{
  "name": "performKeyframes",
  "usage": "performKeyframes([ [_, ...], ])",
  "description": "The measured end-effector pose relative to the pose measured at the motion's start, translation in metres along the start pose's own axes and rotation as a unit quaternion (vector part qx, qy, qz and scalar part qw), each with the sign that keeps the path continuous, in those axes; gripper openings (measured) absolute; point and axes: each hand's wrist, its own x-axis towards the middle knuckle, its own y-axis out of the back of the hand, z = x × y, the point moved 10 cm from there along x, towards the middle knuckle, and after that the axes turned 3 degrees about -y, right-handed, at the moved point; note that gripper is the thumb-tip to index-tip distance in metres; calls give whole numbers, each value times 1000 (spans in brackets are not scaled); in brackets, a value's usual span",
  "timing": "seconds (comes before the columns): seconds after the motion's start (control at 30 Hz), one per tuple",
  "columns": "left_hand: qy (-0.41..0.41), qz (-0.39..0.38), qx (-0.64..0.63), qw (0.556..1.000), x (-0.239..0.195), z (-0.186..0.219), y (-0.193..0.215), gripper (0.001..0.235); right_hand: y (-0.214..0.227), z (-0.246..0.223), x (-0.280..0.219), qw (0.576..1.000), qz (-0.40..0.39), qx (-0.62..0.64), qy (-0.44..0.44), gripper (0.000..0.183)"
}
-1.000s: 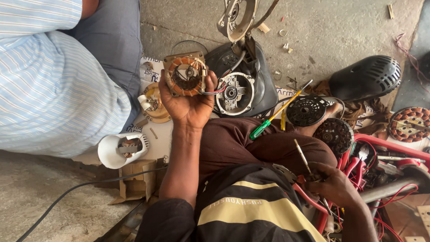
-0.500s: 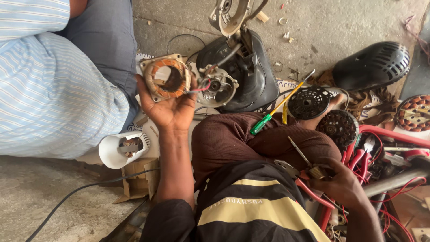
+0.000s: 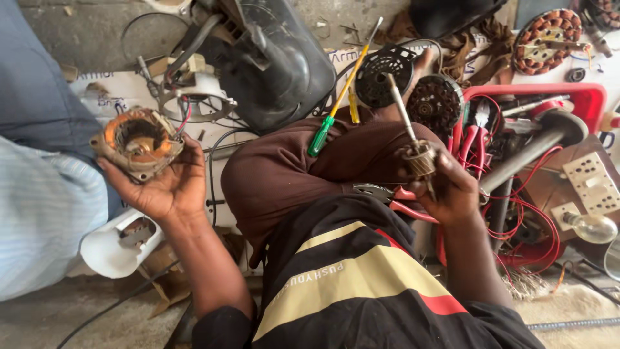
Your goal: The person disassembles a small electrical motor using a screwdriver, removing the housing and internal components. They then inspect the rotor and stator parts individually before placing them back together.
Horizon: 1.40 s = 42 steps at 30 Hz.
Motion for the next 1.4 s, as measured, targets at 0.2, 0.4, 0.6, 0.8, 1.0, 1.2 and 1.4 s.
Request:
performKeyframes([
  [0.2,66,35,-99,992,6,-30,16,86,-28,22,10,994,-59,91,-27,48],
  [0.4,154,23,-179,972,22,-61,23,90,-24,27,16,988,-81,129,-34,51],
  [0.6,207,43,-252,945,39,-81,29,81,-22,28,21,985,-77,144,-49,55],
  [0.8,235,8,-284,930,41,-98,25,78,-9,21,31,997,-37,71,-11,52],
  [1.0,225,30,-249,942,46,-109,32,72,-15,29,50,999,-13,35,-20,49],
  [1.2,261,-3,-264,929,56,-121,23,59,-34,28,55,999,-51,-17,-1,45],
  [1.4,287,48,-261,921,76,-129,38,65,-46,23,53,998,-67,-8,11,40],
])
